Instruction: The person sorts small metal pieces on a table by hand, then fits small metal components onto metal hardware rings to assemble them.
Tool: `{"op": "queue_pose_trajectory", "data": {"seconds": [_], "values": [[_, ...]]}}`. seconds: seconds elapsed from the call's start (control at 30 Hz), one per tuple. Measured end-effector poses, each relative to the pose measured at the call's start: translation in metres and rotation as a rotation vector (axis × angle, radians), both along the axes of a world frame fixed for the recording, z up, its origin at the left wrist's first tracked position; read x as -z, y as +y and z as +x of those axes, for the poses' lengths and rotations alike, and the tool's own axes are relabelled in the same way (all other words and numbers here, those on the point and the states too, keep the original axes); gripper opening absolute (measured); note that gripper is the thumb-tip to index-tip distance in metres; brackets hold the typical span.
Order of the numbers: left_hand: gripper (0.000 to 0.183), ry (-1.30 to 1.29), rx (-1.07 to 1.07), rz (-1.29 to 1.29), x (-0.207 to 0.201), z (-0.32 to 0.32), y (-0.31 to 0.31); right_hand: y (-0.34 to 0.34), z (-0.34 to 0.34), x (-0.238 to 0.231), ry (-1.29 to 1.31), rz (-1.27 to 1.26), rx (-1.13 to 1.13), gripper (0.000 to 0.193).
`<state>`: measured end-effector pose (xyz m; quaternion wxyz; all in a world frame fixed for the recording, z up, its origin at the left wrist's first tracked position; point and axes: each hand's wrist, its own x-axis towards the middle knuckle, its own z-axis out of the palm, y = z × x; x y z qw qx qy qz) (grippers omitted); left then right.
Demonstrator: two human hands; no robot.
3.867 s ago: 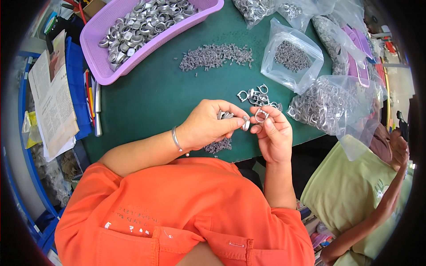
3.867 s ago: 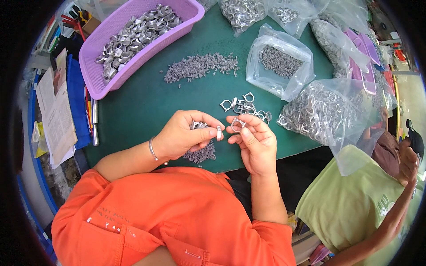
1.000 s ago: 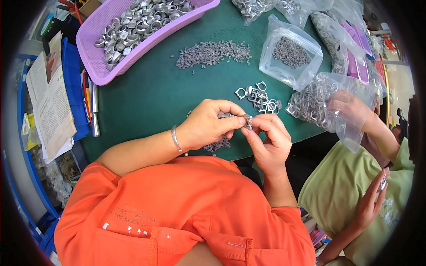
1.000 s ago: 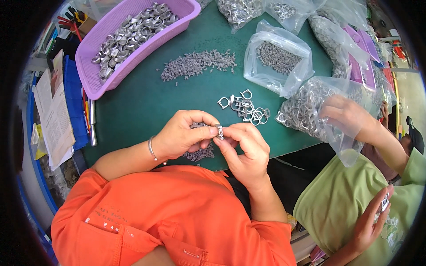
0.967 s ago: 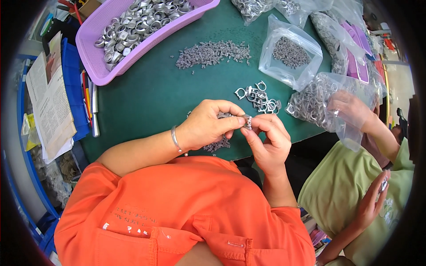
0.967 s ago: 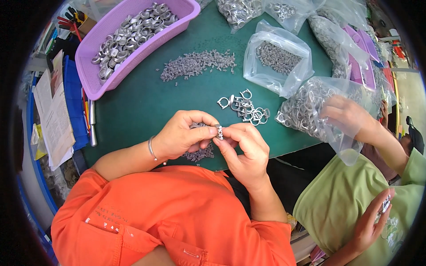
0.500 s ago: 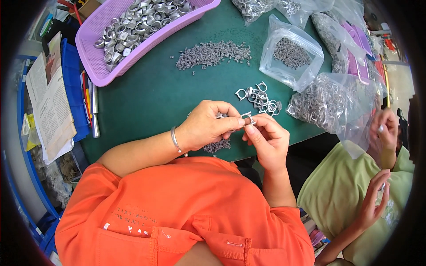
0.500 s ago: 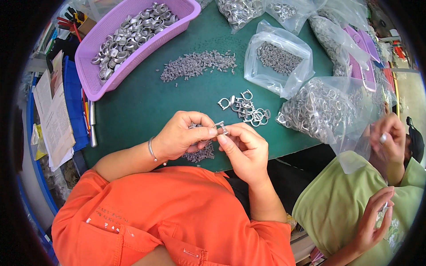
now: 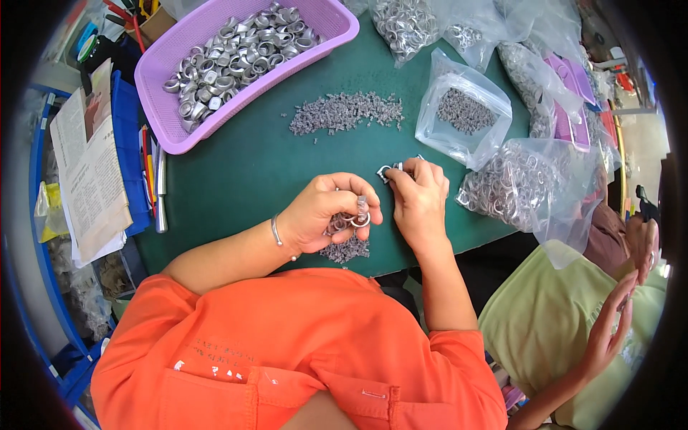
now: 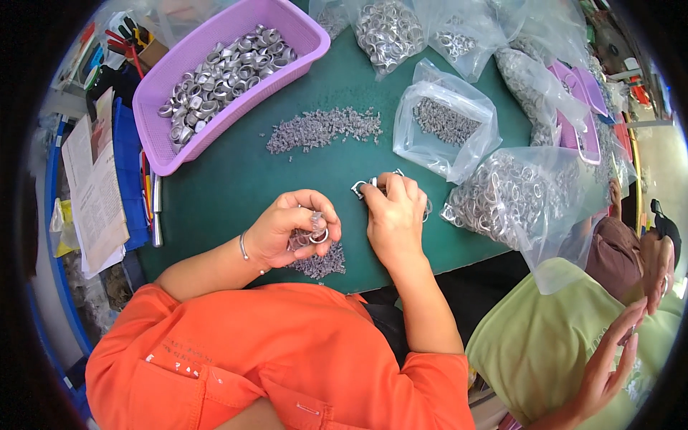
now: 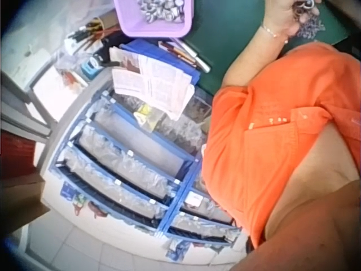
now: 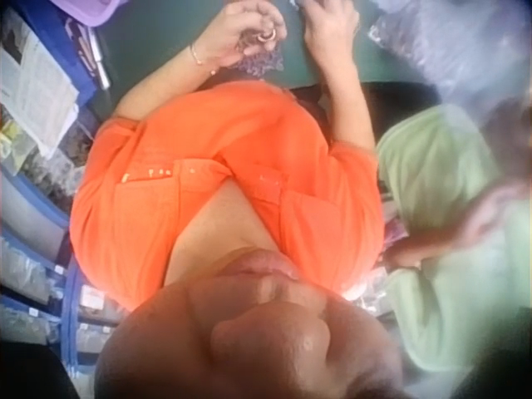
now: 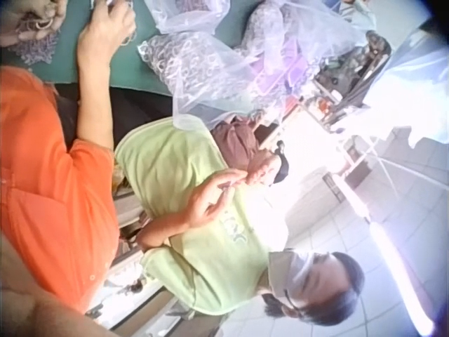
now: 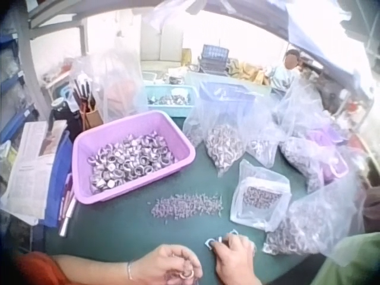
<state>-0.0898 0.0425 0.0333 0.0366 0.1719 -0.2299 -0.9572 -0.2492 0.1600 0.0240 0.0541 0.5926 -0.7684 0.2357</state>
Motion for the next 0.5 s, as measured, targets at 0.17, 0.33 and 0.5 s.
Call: {"op": "queue_pose_trajectory", "data": {"seconds": [0.17, 0.33, 0.5], "values": [[0.015, 0.071, -0.031, 0.07, 0.008, 0.002, -0.004, 0.005, 0.001, -0.007, -0.283, -0.126, -0.009, 0.016], [0.019, 0.035, -0.093, 0.039, 0.008, -0.002, -0.004, 0.022, 0.003, -0.016, -1.819, -0.255, 0.007, 0.01], [0.013, -0.118, -0.056, -0.105, -0.013, -0.01, 0.0, 0.032, -0.002, -0.016, -2.115, -0.268, -0.107, 0.014]]}}
